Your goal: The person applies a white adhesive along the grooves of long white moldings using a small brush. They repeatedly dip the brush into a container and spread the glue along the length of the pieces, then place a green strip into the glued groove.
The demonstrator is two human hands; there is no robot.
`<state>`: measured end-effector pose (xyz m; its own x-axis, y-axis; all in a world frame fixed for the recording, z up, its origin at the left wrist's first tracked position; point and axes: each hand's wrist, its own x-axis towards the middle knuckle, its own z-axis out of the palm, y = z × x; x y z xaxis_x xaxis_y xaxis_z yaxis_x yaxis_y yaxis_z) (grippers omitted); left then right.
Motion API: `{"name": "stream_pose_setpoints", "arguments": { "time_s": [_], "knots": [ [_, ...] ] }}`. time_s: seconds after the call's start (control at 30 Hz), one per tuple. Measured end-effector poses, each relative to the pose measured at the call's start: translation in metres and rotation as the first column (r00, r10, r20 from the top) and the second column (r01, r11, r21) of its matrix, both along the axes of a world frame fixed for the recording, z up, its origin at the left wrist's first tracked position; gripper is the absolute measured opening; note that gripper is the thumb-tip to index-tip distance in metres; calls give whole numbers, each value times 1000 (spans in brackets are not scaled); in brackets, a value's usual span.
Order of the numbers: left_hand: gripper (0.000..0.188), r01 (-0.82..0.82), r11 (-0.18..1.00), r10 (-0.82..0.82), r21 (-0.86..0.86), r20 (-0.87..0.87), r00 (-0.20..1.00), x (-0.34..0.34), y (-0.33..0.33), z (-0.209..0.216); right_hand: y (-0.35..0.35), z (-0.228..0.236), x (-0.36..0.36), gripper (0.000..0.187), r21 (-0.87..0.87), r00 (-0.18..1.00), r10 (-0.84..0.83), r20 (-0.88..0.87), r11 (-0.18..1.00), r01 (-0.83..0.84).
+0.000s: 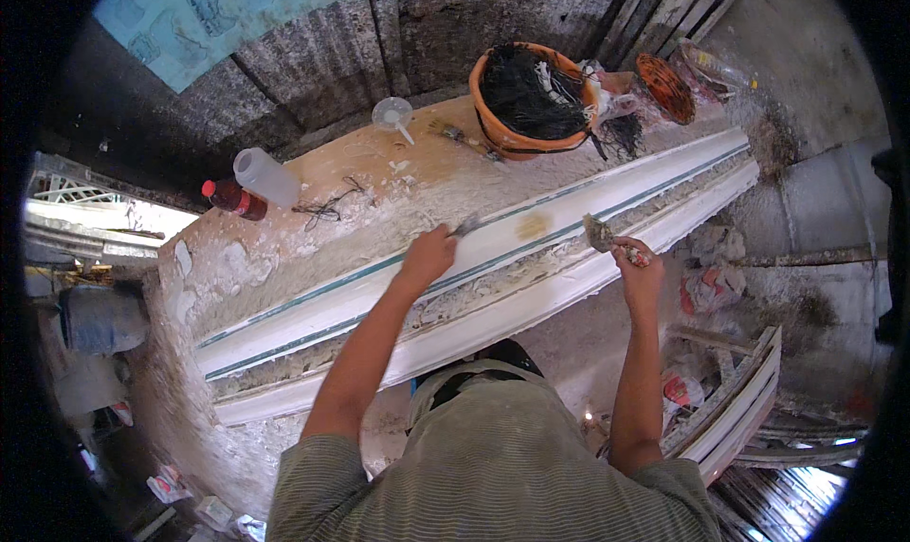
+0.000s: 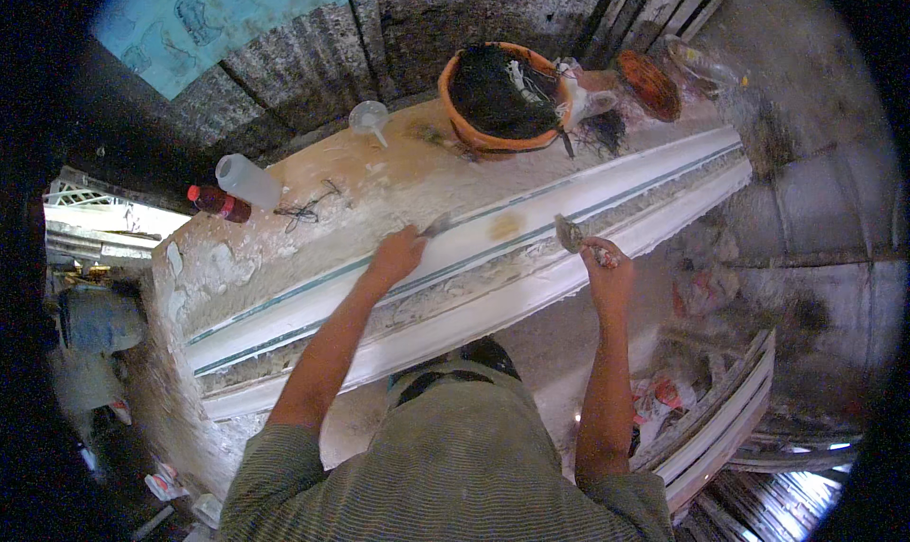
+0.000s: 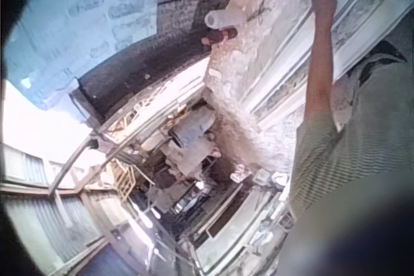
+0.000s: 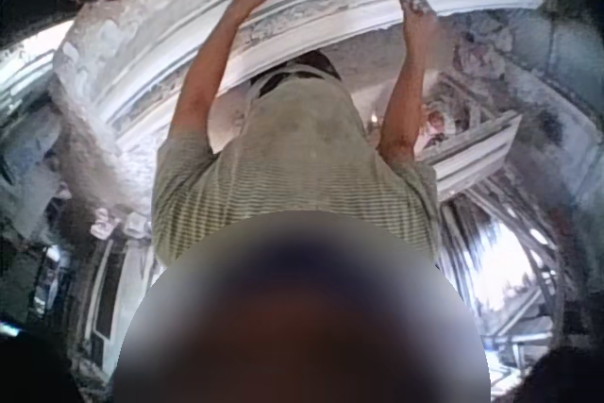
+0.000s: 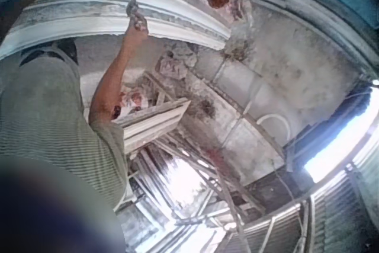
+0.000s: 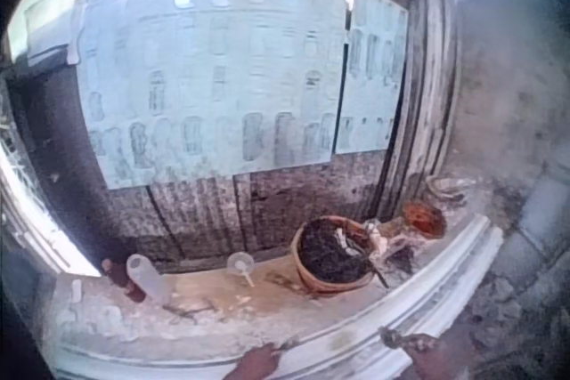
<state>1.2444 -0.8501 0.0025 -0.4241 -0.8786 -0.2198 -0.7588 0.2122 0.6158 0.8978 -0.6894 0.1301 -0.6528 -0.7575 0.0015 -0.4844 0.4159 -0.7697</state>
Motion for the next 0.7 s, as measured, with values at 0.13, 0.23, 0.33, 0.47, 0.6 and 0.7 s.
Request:
{"name": "stream_pose_setpoints", "arguments": {
  "time_s": [0.13, 0.23, 0.33, 0.47, 0.6, 0.7],
  "knots": [
    [34, -5, 1000, 3, 21, 85, 996, 73, 17, 18, 17, -5, -24, 13, -113, 994, -26, 109, 993, 38],
    [33, -32, 996, 22, 79, 126, 992, 70, 20, 17, 30, -11, -50, 14, -80, 987, -74, 139, 993, 86],
    [34, 55, 998, -52, -42, 56, 997, 0, 5, 1, 36, -12, -68, 15, -62, 982, -120, 144, 990, 130],
    [41, 103, 995, -103, 3, 43, 994, -150, -16, -13, 34, -2, -93, 16, -67, 976, -132, 172, 987, 146],
    [38, 77, 996, -78, 41, 16, 997, -267, -28, -18, 28, 1, -148, 14, -35, 974, -100, 203, 993, 109],
    [32, 110, 991, -107, -78, 45, 993, -272, -30, -29, 33, -17, -223, 12, -144, 985, 0, 170, 989, 25]
  ]
}}
